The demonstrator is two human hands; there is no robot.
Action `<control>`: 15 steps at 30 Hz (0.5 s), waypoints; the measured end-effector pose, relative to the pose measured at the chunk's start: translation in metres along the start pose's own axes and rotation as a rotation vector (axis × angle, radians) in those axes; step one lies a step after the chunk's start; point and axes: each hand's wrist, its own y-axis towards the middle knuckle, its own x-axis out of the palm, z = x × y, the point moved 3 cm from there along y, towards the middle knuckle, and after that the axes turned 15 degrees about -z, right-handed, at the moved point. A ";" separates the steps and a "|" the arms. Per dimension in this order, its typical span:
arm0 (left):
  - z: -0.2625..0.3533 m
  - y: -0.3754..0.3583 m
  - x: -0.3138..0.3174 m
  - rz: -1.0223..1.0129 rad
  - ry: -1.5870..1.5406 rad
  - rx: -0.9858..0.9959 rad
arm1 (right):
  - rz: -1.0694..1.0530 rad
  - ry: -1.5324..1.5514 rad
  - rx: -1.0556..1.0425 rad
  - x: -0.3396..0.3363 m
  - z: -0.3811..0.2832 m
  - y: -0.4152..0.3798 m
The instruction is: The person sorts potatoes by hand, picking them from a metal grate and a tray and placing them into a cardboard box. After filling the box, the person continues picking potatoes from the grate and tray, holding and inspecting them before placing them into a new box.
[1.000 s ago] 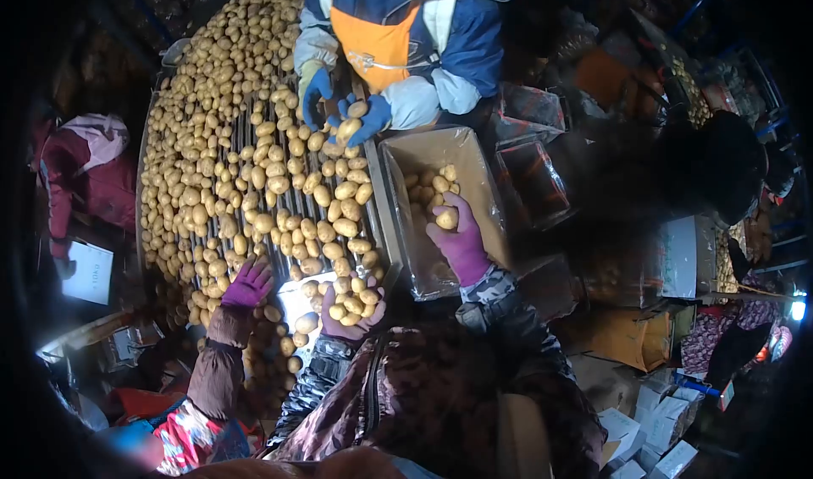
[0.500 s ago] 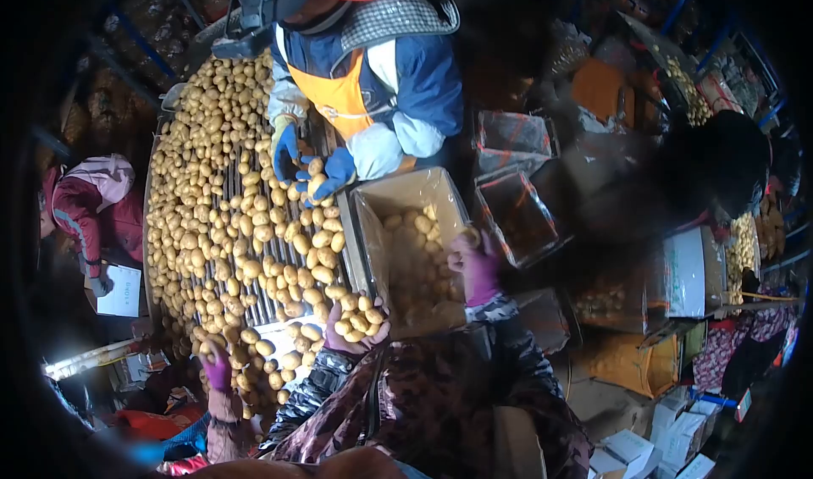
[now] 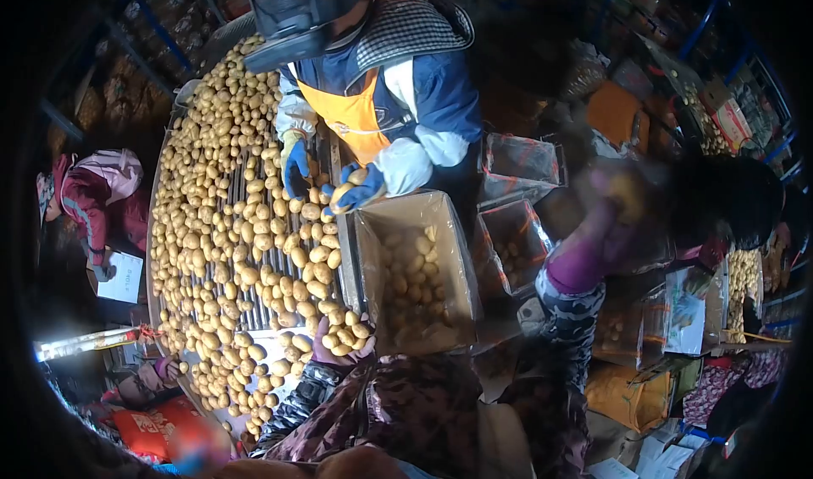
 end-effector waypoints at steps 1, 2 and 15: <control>0.000 0.000 0.004 -0.017 -0.025 0.018 | -0.026 -0.113 -0.122 -0.002 -0.011 0.014; 0.001 0.000 0.004 -0.028 -0.049 0.038 | -0.053 -0.223 -0.240 0.002 -0.013 0.019; 0.011 0.013 -0.005 -0.074 -0.096 0.281 | -0.550 0.363 0.562 0.133 0.099 -0.248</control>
